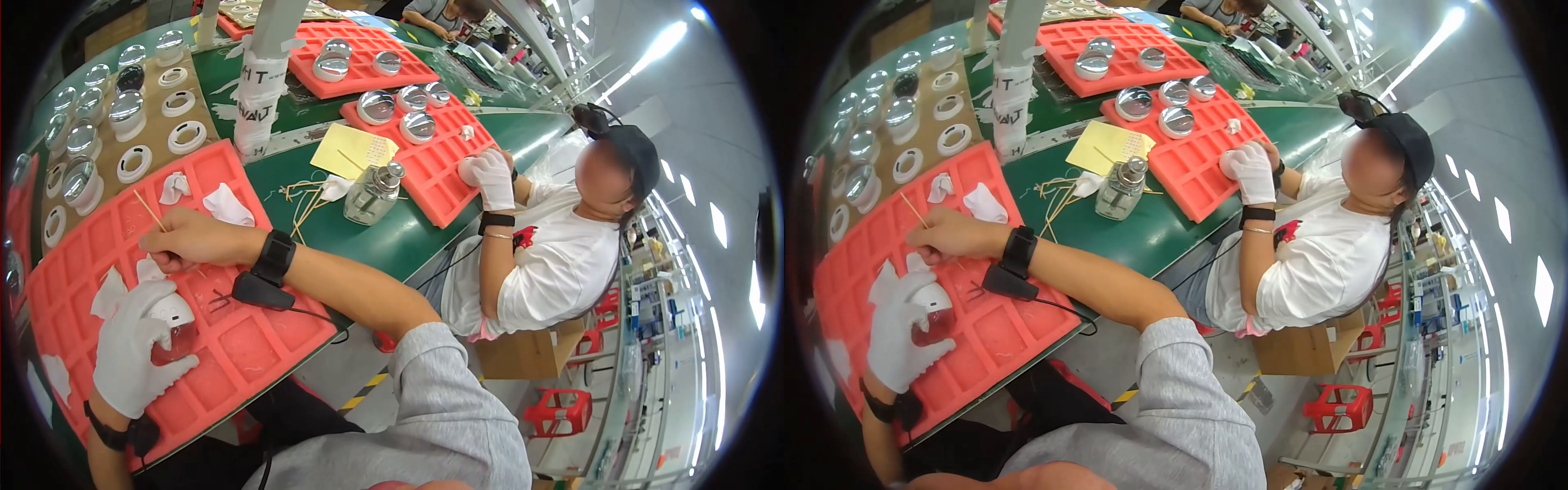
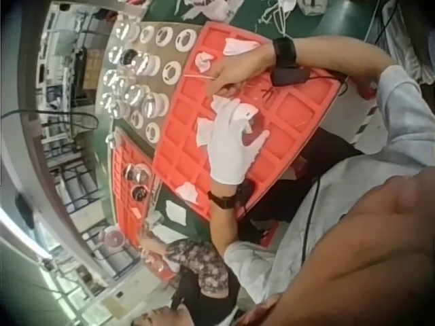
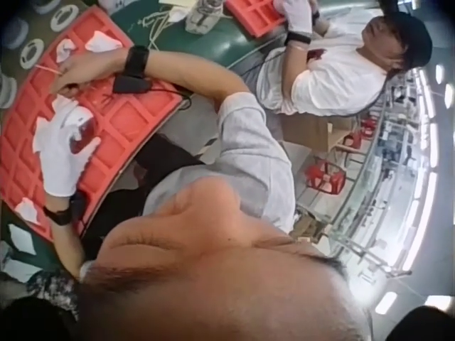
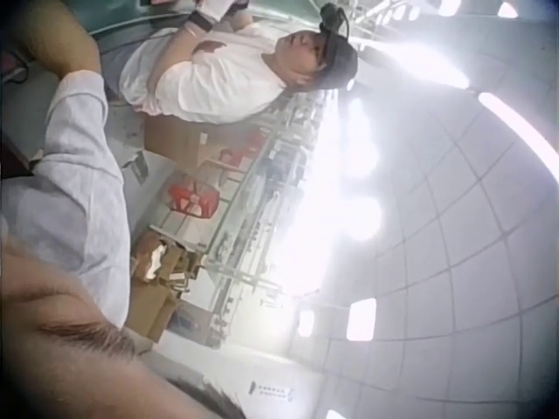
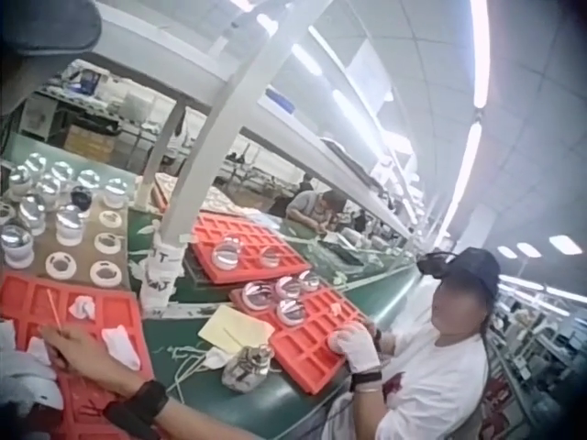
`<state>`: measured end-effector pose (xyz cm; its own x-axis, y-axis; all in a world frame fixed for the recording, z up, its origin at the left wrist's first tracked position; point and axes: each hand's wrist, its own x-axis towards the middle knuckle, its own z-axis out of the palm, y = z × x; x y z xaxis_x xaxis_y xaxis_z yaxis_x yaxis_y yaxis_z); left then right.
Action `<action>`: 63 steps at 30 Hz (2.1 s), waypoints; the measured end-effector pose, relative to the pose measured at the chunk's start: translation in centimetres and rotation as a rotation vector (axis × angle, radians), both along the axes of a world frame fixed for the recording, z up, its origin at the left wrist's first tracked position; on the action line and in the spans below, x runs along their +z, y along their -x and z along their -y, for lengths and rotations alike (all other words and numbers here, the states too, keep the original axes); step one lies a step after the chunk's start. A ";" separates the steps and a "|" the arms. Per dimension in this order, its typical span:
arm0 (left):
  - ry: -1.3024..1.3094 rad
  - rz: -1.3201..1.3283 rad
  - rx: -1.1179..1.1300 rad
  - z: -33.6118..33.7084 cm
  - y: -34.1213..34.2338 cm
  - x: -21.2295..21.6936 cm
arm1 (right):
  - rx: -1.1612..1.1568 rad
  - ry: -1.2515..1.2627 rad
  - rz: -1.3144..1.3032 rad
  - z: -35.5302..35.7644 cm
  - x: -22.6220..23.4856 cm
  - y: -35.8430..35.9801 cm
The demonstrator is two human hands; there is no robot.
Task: The person cleans a white and red electronic device by wiping it with a cloth and using a wooden stick to clear the crevices before placing it on a pink foam tray and repeating the process with another device.
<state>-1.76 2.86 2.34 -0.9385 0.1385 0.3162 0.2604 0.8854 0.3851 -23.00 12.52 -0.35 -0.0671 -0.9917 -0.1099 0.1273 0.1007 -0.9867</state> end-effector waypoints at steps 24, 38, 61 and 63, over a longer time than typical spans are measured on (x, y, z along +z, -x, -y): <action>-0.023 -0.109 -0.137 0.8 0.3 0.2 | 0.053 0.011 0.026 0.6 -0.9 0.2; -0.009 -0.078 -0.103 0.5 -0.2 0.6 | 0.028 -0.023 0.044 0.6 -0.2 -0.3; -0.060 -0.085 -0.136 0.7 0.2 0.4 | 0.034 -0.038 0.024 0.6 -0.1 -0.2; -0.066 -0.084 -0.134 0.7 0.2 0.4 | 0.029 -0.027 0.020 0.6 0.0 -0.2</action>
<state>-1.95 2.12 2.70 -0.8829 0.2371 0.4054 0.4084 0.8138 0.4135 -22.78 11.94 -0.38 -0.0362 -0.9898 -0.1379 0.1437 0.1314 -0.9809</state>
